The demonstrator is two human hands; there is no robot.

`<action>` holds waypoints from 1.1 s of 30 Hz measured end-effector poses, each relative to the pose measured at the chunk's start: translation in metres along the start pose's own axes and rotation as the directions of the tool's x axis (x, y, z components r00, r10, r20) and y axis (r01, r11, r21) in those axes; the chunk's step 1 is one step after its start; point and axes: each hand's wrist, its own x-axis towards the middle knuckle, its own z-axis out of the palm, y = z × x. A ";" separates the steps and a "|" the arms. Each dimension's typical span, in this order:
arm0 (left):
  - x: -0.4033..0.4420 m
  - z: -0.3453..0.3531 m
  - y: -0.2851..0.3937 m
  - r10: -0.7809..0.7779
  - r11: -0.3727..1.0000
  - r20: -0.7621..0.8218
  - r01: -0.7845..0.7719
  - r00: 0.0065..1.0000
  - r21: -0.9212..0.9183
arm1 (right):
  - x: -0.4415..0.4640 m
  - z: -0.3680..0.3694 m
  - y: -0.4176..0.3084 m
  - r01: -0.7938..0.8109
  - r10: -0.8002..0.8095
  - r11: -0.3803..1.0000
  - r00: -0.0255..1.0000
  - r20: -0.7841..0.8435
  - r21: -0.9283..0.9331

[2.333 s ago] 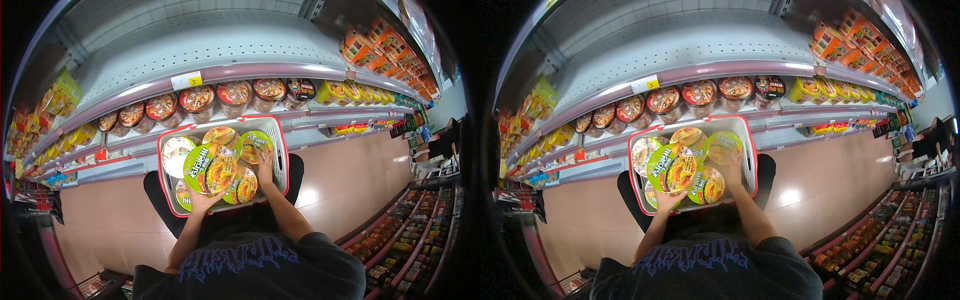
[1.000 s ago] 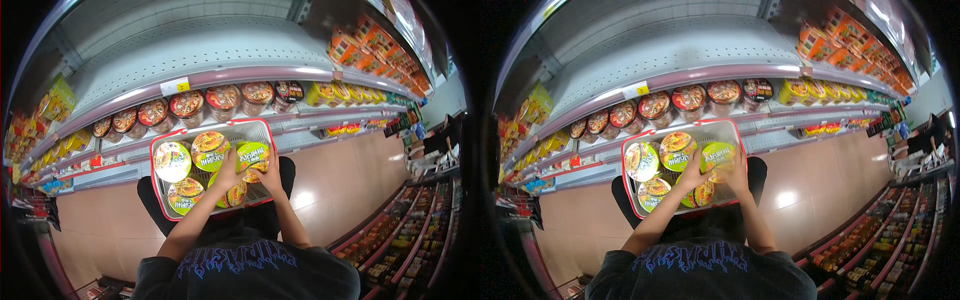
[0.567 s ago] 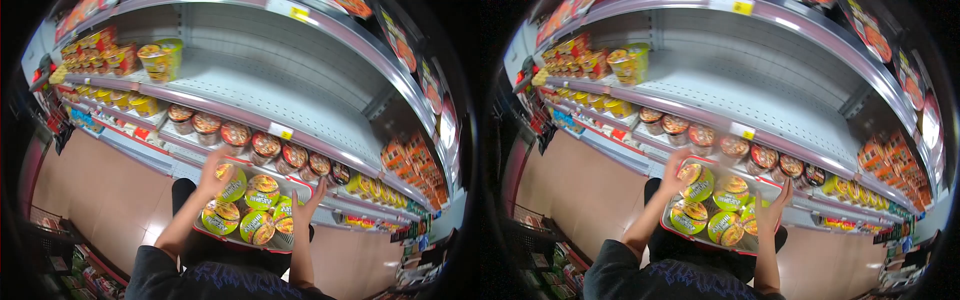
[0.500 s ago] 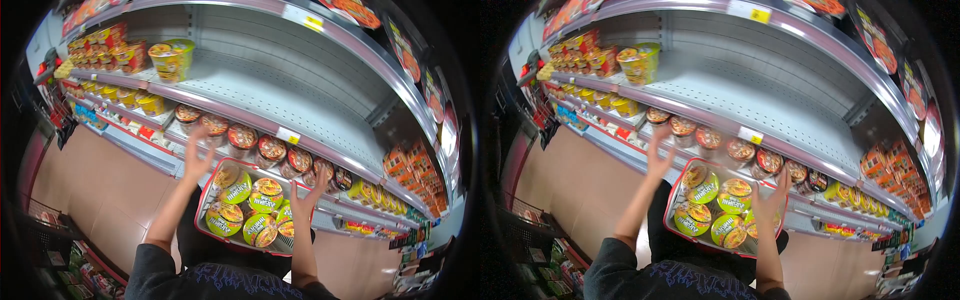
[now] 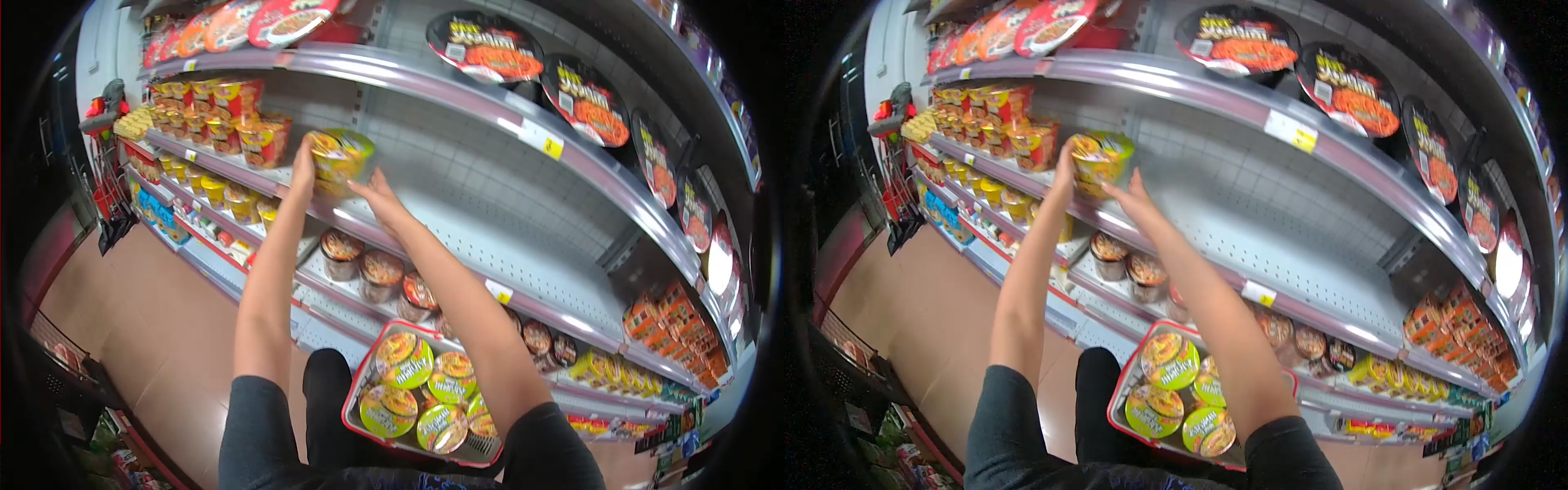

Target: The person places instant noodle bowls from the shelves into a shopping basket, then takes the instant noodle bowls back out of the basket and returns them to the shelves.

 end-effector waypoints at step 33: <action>-0.488 0.148 -0.083 -0.520 0.784 0.708 0.596 0.477 0.175 | -0.496 -0.148 0.094 -0.070 0.108 0.994 0.712 -0.694 0.083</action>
